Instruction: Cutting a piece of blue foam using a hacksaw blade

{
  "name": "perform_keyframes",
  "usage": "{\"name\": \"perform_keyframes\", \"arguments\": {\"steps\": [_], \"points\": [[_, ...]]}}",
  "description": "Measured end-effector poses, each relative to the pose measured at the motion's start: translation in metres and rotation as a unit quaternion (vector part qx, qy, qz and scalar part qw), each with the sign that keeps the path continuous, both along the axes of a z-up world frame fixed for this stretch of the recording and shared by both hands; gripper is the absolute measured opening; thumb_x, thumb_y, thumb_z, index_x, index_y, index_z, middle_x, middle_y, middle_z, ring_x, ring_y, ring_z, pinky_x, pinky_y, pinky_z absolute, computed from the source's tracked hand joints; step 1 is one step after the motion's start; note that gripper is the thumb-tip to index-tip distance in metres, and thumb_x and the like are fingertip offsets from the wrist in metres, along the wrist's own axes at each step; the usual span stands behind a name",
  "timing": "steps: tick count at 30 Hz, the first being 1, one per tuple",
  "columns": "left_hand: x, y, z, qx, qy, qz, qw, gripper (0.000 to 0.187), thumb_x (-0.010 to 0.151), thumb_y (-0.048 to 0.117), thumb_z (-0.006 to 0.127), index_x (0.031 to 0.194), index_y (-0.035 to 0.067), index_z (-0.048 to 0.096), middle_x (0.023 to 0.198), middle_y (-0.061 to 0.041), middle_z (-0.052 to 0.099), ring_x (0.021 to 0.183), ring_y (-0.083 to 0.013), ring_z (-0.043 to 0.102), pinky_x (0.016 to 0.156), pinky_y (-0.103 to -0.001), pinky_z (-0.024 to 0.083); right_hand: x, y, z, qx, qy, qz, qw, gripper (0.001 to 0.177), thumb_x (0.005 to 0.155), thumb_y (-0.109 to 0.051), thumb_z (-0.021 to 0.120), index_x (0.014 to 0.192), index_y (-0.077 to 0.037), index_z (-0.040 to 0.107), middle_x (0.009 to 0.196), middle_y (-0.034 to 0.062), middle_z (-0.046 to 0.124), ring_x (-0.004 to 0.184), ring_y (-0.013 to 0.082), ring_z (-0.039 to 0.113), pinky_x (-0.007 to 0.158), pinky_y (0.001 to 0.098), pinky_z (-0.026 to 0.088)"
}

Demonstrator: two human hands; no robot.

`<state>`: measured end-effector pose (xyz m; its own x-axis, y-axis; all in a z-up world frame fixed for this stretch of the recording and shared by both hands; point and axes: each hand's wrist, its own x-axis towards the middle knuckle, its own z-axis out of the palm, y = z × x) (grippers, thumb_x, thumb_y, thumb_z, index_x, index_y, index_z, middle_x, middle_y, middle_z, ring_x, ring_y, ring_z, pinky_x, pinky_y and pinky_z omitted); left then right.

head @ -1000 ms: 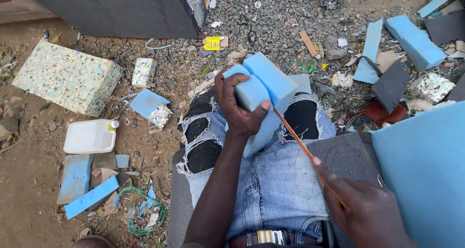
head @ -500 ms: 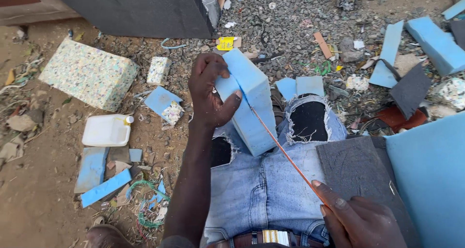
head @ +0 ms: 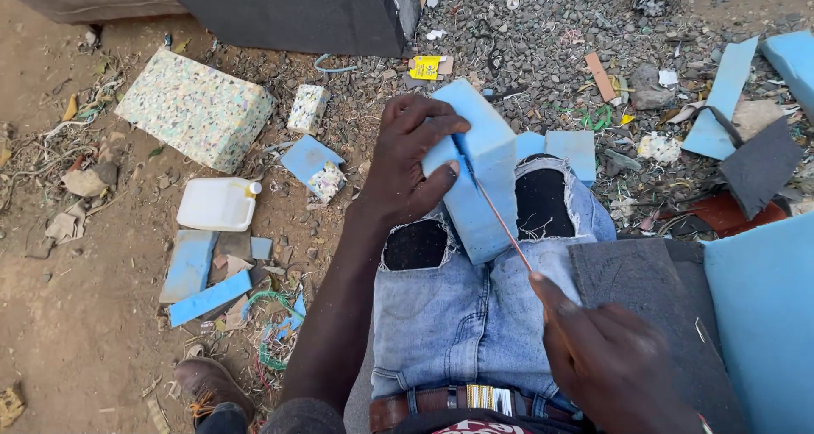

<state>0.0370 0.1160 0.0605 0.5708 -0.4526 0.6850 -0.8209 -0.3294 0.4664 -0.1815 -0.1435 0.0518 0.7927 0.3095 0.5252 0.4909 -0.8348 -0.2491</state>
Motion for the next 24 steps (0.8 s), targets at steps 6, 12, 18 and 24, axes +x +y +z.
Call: {"name": "perform_keyframes", "arguments": {"steps": [6, 12, 18, 24], "points": [[-0.002, 0.003, -0.006, 0.016, 0.008, 0.004, 1.000, 0.046, 0.098, 0.035, 0.059, 0.138, 0.015, 0.069, 0.121, -0.013, 0.053, 0.124, -0.0332, 0.048, 0.112, -0.052, 0.039, 0.052, 0.026, -0.003, -0.015, -0.051, -0.008, 0.999, 0.047, 0.098, -0.005, 0.074, 0.144, -0.013, 0.073, 0.061, -0.0024, 0.063, 0.046, 0.0220, 0.047, 0.058, 0.0405, 0.046], [-0.003, 0.016, -0.009, 0.020, 0.017, -0.013, 1.000, 0.052, 0.092, 0.029, 0.063, 0.142, 0.018, 0.070, 0.125, -0.013, 0.052, 0.126, -0.0348, 0.048, 0.113, -0.054, 0.038, 0.037, 0.026, -0.010, -0.022, -0.014, -0.001, 1.000, 0.053, 0.097, -0.007, 0.071, 0.149, -0.015, 0.069, 0.061, -0.0010, 0.064, 0.048, 0.0251, 0.054, 0.053, 0.0444, 0.044], [0.006, 0.023, -0.016, 0.039, 0.026, -0.020, 0.999, 0.053, 0.098, 0.033, 0.060, 0.150, 0.025, 0.065, 0.125, -0.010, 0.047, 0.124, -0.0303, 0.046, 0.112, -0.048, 0.032, -0.016, 0.005, -0.020, -0.018, -0.006, -0.005, 1.000, 0.048, 0.100, -0.012, 0.068, 0.148, -0.016, 0.068, 0.060, -0.0020, 0.057, 0.050, 0.0242, 0.051, 0.058, 0.0437, 0.046], [0.015, 0.029, -0.014, 0.067, 0.043, -0.024, 0.997, 0.058, 0.096, 0.027, 0.060, 0.154, 0.032, 0.061, 0.123, -0.007, 0.043, 0.121, -0.0298, 0.043, 0.112, -0.049, 0.032, -0.065, -0.011, -0.028, -0.008, 0.006, -0.030, 1.000, 0.045, 0.097, -0.006, 0.070, 0.141, -0.015, 0.073, 0.071, -0.0029, 0.071, 0.050, 0.0213, 0.047, 0.056, 0.0374, 0.047]]}}
